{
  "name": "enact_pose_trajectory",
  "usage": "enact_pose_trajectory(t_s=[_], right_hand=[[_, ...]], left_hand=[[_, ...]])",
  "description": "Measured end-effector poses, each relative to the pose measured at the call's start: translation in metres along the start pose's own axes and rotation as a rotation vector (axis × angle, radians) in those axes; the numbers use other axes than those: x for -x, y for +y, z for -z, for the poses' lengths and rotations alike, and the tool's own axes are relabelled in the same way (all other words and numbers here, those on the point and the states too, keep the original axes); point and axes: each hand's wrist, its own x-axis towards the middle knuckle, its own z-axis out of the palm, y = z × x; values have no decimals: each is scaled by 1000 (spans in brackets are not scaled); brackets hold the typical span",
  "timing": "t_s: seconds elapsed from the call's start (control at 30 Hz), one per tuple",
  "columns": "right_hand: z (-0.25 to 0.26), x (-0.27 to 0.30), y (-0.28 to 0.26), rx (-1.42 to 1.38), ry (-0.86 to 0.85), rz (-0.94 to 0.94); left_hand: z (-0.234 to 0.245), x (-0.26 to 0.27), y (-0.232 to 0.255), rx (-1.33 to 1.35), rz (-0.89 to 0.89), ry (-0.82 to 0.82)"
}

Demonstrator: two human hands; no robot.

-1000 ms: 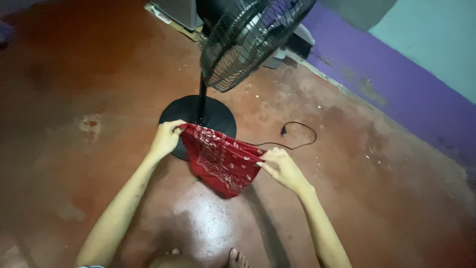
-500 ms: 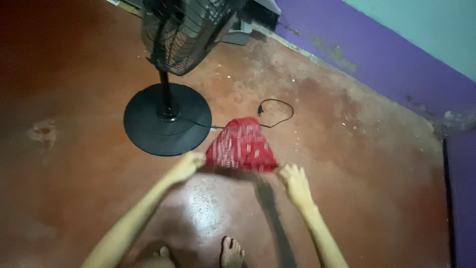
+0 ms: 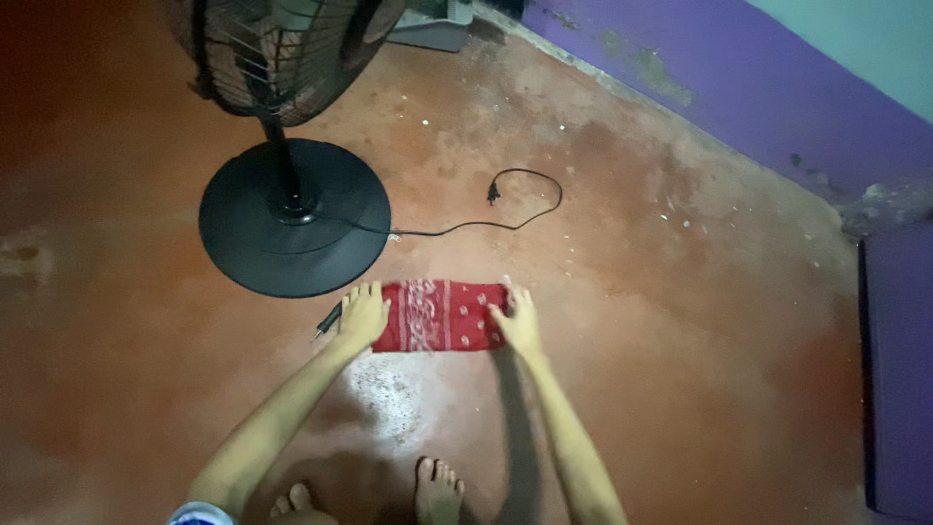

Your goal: The person disassembles a standing fan by removing the front grille and fan blades, then reassembles the fan by reattaching the blades and grille using a screwdriver.

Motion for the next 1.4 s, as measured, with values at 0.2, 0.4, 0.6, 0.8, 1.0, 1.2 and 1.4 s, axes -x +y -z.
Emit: enact_pose_trajectory(t_s=[0.2, 0.4, 0.6, 0.8, 1.0, 1.2, 1.4], right_hand=[[-48, -10, -21, 166, -58, -429], [-94, 13, -60, -370, -93, -131], [-127, 36, -59, -688, -401, -134], [-110, 23, -59, -647, -441, -194], [-109, 54, -114, -338, -432, 173], [-112, 55, -194, -357, -305, 131], [-62, -25, -271, -421, -14, 331]], left_hand=[[-15, 44, 25, -8, -326, -170], [-15, 23, 9, 712, -204, -74], [-5, 31, 13, 333, 162, -49], [37, 12, -3, 374, 107, 407], [129, -55, -37, 608, -4, 813], [210, -132, -39, 648, -68, 948], [217, -202, -63, 736, -108, 982]])
